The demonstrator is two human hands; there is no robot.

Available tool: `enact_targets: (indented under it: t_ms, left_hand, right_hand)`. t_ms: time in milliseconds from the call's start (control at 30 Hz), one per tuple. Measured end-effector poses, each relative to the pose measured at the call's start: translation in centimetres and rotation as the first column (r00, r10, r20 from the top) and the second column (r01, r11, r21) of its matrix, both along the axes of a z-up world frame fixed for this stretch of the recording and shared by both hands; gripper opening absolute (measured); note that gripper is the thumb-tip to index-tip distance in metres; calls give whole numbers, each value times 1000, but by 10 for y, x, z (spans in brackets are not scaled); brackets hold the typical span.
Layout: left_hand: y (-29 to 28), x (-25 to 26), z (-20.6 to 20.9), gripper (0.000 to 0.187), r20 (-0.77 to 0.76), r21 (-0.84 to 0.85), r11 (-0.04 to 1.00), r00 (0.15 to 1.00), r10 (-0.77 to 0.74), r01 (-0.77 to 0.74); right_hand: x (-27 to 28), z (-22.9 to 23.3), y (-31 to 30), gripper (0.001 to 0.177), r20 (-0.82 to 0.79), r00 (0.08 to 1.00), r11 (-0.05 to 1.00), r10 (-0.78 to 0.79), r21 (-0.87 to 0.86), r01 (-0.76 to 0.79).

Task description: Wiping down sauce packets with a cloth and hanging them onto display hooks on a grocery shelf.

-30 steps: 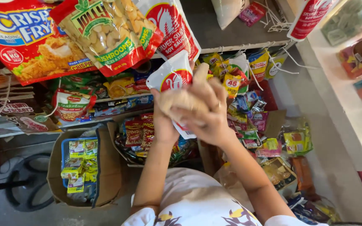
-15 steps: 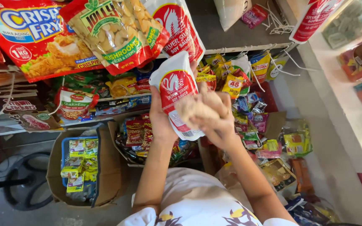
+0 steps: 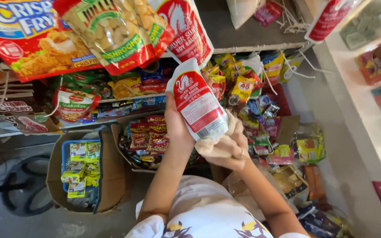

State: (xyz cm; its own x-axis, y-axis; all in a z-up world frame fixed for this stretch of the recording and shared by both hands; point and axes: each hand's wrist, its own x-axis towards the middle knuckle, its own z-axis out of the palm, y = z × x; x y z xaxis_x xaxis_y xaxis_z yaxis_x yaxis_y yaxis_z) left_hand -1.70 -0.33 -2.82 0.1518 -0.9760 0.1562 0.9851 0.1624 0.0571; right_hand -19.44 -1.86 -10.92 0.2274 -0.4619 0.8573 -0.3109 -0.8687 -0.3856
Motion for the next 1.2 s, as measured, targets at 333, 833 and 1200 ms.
enact_targets:
  t_ms: [333,833,1200]
  left_hand:
    - [4,4,-35,73,18,31,999,999,-27,26]
    - [12,-44,-74,77,867,23,983,493,72,-183]
    - [5,-23,-40,86,638,13,990,764,99,-139]
  right_hand:
    - [-7,75,10,20,50,987,981,-150,130,142]
    - [33,123,25,39,-340,937,994,75,96,-44]
    - [44,91,5,52,-56,985,913,162,387,-128]
